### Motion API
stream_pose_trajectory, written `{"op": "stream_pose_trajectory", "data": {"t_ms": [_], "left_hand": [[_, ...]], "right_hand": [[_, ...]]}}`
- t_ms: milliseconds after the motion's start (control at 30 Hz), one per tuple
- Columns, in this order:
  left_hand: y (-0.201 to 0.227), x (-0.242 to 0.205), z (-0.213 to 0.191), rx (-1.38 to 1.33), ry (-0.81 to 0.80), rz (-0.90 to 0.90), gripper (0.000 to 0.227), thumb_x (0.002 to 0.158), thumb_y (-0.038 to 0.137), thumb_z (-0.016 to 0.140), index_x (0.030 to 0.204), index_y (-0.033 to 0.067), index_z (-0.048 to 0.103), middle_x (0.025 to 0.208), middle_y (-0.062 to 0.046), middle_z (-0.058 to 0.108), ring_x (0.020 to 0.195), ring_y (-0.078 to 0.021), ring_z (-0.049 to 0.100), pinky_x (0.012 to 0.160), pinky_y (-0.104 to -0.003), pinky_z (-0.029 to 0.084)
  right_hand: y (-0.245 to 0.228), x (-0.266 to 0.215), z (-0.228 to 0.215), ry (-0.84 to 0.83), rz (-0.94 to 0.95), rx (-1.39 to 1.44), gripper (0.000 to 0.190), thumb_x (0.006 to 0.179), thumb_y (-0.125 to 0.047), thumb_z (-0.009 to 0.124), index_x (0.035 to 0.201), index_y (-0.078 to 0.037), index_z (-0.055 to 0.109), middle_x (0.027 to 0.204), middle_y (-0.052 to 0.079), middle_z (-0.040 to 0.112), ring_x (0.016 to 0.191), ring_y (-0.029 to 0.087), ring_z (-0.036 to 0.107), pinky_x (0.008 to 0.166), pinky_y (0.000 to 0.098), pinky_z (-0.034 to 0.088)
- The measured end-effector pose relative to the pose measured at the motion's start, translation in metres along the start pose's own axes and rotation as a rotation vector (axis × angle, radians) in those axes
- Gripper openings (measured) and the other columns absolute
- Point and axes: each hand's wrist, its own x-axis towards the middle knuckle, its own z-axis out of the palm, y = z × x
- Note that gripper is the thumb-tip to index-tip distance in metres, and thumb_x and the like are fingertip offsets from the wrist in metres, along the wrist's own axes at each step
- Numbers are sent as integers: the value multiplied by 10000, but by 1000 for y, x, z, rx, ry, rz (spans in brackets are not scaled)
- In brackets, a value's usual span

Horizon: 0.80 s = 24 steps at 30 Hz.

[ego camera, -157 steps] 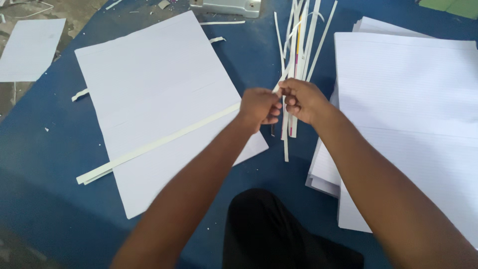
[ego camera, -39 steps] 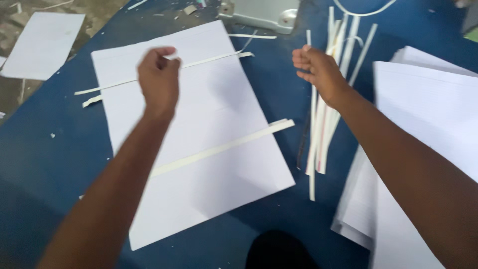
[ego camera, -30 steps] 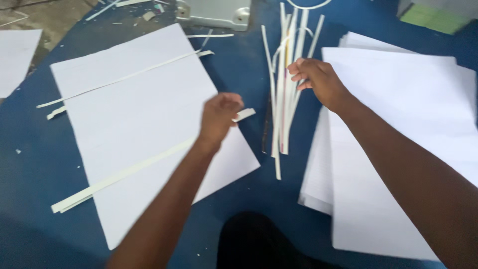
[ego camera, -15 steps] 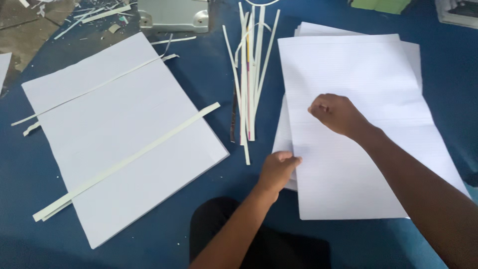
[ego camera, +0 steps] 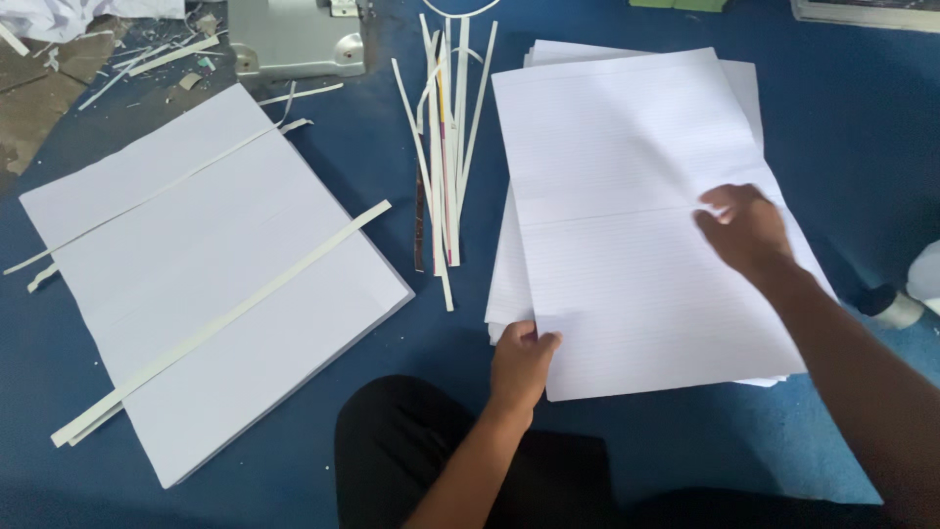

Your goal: The person folds lined paper sheets in half, places white plastic strips across the center, and stacks the folded sheets on top of the strips. The person repeats this process with multiple sheets and strips, building a stack of prepared paper bundles.

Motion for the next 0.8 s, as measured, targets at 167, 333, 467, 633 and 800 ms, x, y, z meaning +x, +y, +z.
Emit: {"op": "stream_pose_trajectory", "data": {"t_ms": [167,333,467,633,800], "left_hand": [[-8,-6,11,-32,5,13,580,856,247,689,1354,3,518,1107,-149,661,961,-214,688,819,-368,582],[-7,-1,12,35,18,18,591,865,253,683,1360,-19,510,1086,-145,666,953,-204,699,804,-347,587],[0,9,15,-69,-19,81,595,863,250,699,1338,-67,534,1087,-171,700,947,-205,713,813,-333,576],[16,29,16,-11,-60,-49,595,872,301,667,1337,-34,506,1060,-204,704,909,-253,730,795,-368,582],[27,46,16,-20,-151,37,575,873,309,669,1217,-139,564,1010,-298,708,833,-315,768,695,-396,629]], "right_hand": [[83,-5,-6,43,228,-63,548,927,-358,754,1376,-60,659,1270,198,695,1091,304,691,945,457,554],[134,-9,-4,-70,414,-121,823,816,-550,819,1354,33,599,1178,299,671,1068,401,656,884,553,540],[151,-11,1,-244,607,129,798,861,-578,758,1298,80,645,1168,358,694,1057,492,684,938,594,512],[153,-12,-2,-288,560,289,743,845,-535,748,1263,76,683,1144,339,721,1025,494,712,975,569,495],[142,-10,-7,-234,601,149,736,810,-511,800,1226,86,696,1069,350,740,949,490,732,922,559,531]]}}
